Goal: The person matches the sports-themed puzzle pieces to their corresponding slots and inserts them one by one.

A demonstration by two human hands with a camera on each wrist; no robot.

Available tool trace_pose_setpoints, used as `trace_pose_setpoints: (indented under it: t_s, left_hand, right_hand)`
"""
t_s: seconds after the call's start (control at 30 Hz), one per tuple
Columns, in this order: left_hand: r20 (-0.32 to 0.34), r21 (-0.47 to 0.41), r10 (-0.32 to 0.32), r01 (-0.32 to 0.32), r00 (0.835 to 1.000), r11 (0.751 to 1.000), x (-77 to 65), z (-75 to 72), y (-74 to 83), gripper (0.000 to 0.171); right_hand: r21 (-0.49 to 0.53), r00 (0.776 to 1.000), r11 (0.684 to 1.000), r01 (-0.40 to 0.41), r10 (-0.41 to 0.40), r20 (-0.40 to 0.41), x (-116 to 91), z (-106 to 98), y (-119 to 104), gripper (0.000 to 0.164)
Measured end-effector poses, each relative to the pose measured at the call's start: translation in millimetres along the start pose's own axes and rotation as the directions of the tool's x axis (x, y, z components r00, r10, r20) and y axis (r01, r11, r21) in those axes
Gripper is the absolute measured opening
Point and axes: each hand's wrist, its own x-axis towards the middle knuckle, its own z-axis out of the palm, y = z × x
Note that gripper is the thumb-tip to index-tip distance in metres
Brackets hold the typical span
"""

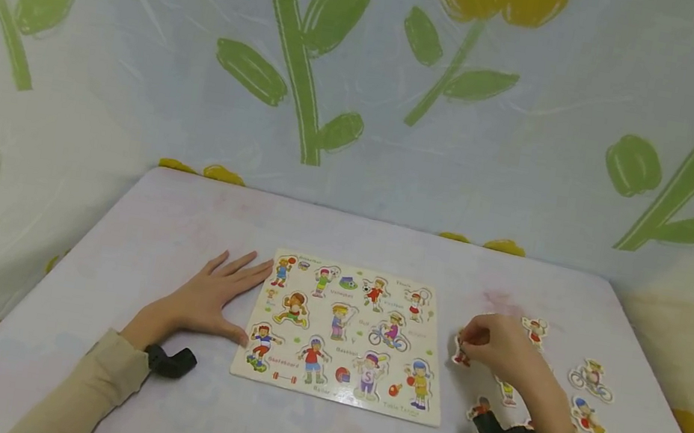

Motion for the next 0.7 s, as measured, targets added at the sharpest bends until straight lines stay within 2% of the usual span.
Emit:
trace_pose_setpoints:
  t_s: [0.13,0.3,0.43,0.7]
  left_hand:
    - [0.014,-0.004,-0.009,0.009,1.0,1.0,-0.3,-0.9,1.0,0.125]
    - [0.014,-0.006,-0.009,0.01,1.0,1.0,0.2,-1.3,2.8,0.124]
    - [0.012,0.005,-0.013,0.013,1.0,1.0,-0.2,-1.5,2.8,0.124]
    - [0.012,0.013,0.0,0.0,1.0,1.0,-1.1,-3.1,3.3,0.124]
  right_hand:
    - [0.019,1.0,1.0,-0.003,0.004,-0.015,4,-2,-8,0.005]
    - [-0.011,0.997,1.0,0.022,-0.023,-0.074,9,-3,-16,0.009]
    - [-0.017,0.997,1.0,0.019,-0.02,-0.075,14,-5,-22,0.014]
    - [0.001,0.999,1.0,-0.024,0.024,-0.043,23,-8,-36,0.04]
